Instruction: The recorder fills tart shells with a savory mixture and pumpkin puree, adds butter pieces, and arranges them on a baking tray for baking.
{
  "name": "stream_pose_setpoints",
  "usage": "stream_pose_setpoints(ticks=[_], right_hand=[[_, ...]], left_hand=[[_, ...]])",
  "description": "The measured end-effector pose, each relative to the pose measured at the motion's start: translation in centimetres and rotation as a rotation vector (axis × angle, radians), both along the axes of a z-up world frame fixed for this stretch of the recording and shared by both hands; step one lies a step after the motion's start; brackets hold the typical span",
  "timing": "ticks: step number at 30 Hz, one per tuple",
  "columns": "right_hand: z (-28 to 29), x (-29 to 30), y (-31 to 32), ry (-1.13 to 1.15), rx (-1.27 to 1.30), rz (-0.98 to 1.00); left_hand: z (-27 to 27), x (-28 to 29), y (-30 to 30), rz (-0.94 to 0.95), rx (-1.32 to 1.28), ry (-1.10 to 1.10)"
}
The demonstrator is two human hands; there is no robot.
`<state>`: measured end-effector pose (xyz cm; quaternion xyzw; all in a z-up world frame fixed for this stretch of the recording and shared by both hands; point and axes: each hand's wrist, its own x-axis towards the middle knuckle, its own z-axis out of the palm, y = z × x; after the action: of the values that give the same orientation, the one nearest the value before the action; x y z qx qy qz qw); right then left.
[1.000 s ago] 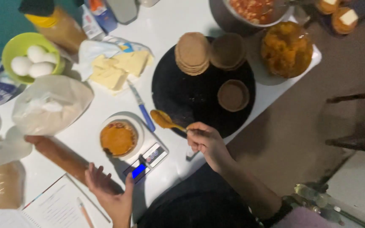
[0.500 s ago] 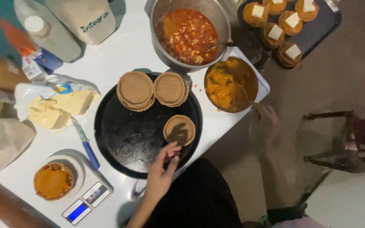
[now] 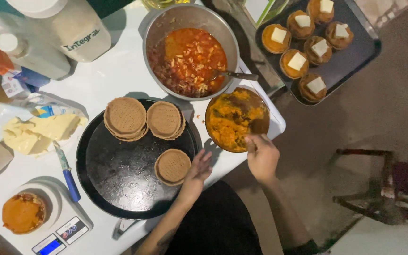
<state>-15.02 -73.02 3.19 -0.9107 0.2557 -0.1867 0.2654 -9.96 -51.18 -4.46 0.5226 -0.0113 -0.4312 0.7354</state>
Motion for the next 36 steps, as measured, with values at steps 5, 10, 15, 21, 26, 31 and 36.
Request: stream_pose_setpoints(ticks=[5, 10, 15, 21, 26, 31, 36], right_hand=[[-0.9, 2.8, -3.6, 0.012, -0.093, 0.013], [-1.7, 2.9, -3.3, 0.010, 0.025, 0.130], [-2.8, 4.4, -4.8, 0.007, 0.151, 0.172], [1.3, 5.0, -9.8, 0.168, 0.086, 0.496], [5.4, 0.6, -5.2, 0.651, 0.141, 0.088], [0.7, -1.6, -3.2, 0.404, 0.189, -0.071], [-8.4, -5.2, -6.7, 0.155, 0.966, -0.285]], left_hand=[[-3.9, 0.7, -3.6, 0.086, -0.023, 0.098], [-2.6, 1.3, -4.8, 0.179, -0.038, 0.153], [-0.7, 1.6, -4.8, 0.190, -0.082, 0.213], [1.8, 2.1, -5.2, 0.196, -0.131, 0.180], [1.8, 2.1, -5.0, 0.205, -0.060, 0.223], [-0.3, 1.4, -4.8, 0.235, -0.128, 0.260], [-1.2, 1.3, -5.0, 0.257, -0.169, 0.275]])
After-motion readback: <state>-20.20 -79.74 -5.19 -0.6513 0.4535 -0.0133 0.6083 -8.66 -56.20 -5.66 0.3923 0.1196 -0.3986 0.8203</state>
